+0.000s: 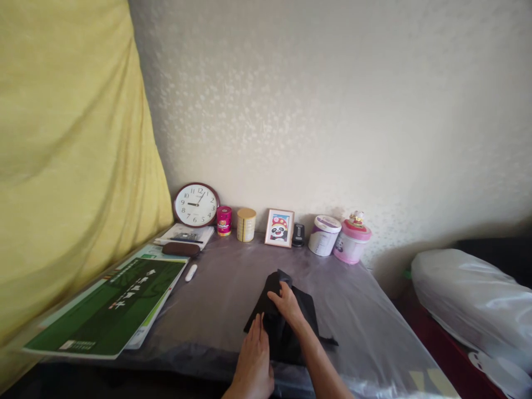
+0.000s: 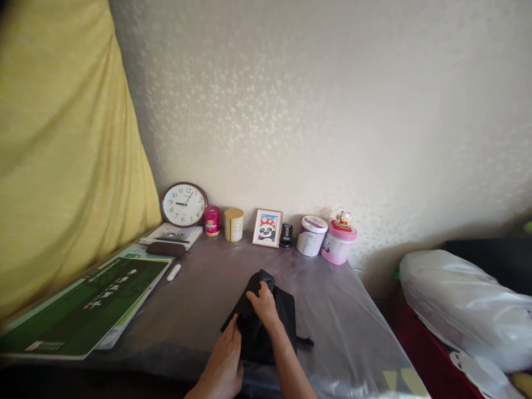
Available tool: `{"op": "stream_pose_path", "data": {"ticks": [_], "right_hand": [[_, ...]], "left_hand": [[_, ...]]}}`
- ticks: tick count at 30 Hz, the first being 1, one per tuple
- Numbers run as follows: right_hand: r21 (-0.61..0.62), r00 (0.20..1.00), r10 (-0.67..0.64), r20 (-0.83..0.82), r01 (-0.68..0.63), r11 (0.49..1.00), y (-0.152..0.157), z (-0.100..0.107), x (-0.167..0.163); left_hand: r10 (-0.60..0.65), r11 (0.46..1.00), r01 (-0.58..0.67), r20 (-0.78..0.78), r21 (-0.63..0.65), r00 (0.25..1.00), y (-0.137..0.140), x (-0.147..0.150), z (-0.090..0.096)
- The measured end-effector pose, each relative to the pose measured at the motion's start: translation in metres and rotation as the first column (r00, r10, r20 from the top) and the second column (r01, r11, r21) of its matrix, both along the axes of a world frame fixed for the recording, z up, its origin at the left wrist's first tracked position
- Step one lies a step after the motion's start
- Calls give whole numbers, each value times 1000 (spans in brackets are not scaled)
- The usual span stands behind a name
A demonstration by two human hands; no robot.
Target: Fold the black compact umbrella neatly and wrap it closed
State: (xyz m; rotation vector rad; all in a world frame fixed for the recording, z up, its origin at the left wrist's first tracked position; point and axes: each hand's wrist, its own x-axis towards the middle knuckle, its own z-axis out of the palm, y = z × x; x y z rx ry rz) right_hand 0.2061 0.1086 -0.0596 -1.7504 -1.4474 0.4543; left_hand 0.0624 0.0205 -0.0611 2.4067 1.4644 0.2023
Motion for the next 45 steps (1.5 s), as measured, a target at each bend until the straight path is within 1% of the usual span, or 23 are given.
{"op": "stream_pose_path", "data": {"ticks": [2,4,5,7,9,11,14,16,18,21,25,28,31,33,36,38,40,42,43,44,45], "right_hand": [[-79,999,-33,-23,32,996,0,3,-1],[-122,999,-23,-42,18,992,-1,7,-3],[-140,998,7,-67,-17,990,-3,10,-5],[-172,984,106,-143,-130,977,-5,16,-9],[-171,961,208,-182,-239,956,-9,21,-13],[-153,953,277,-126,-294,943,-12,26,-17],[-148,945,326,12,-321,935,-18,32,-21],[-145,933,358,39,-349,926,-23,35,-22],[-117,915,401,46,-393,912,-29,36,-22],[-13,888,443,121,-445,896,-40,35,-17],[123,864,432,257,-473,872,-44,24,-6],[161,838,414,355,-491,856,-33,11,4],[150,843,358,402,-446,883,-13,2,12],[137,849,323,418,-410,902,2,-2,16],[141,858,272,436,-364,921,27,-5,26],[147,867,218,449,-312,939,41,-4,34],[152,879,132,459,-224,963,50,-1,40],[181,890,25,456,-121,976,49,5,42],[209,895,-9,446,-94,973,44,8,40],[237,903,-16,430,-96,967,36,10,36],[260,910,6,414,-124,958,26,11,30]], "left_hand": [[-21,1000,21,1,-5,1000,0,-7,0],[-45,999,45,22,9,999,0,-15,-3],[-50,998,48,44,39,998,-1,-19,-4],[-33,991,19,103,136,994,-3,-25,-6],[-30,974,-9,167,228,985,-5,-25,-5],[-70,956,3,216,295,974,-4,-21,-3],[-154,928,61,231,367,961,2,-11,-5],[-175,921,82,217,382,960,7,-5,-12],[-171,924,86,202,372,965,11,-1,-22],[-145,924,63,194,378,970,15,4,-35],[-129,906,42,179,421,975,19,10,-50],[-89,883,6,155,469,984,24,15,-65],[-73,860,-2,126,510,989,31,17,-81],[-92,866,28,105,498,990,35,16,-87],[-124,914,78,91,398,988,38,15,-88],[-85,945,49,97,325,992,38,17,-85],[-27,958,-3,101,285,995,37,19,-81],[6,959,-34,101,280,995,37,21,-81],[-7,960,-21,96,279,995,38,22,-81],[-26,960,0,91,280,996,39,22,-82],[-43,959,17,85,283,995,40,22,-82]]}}
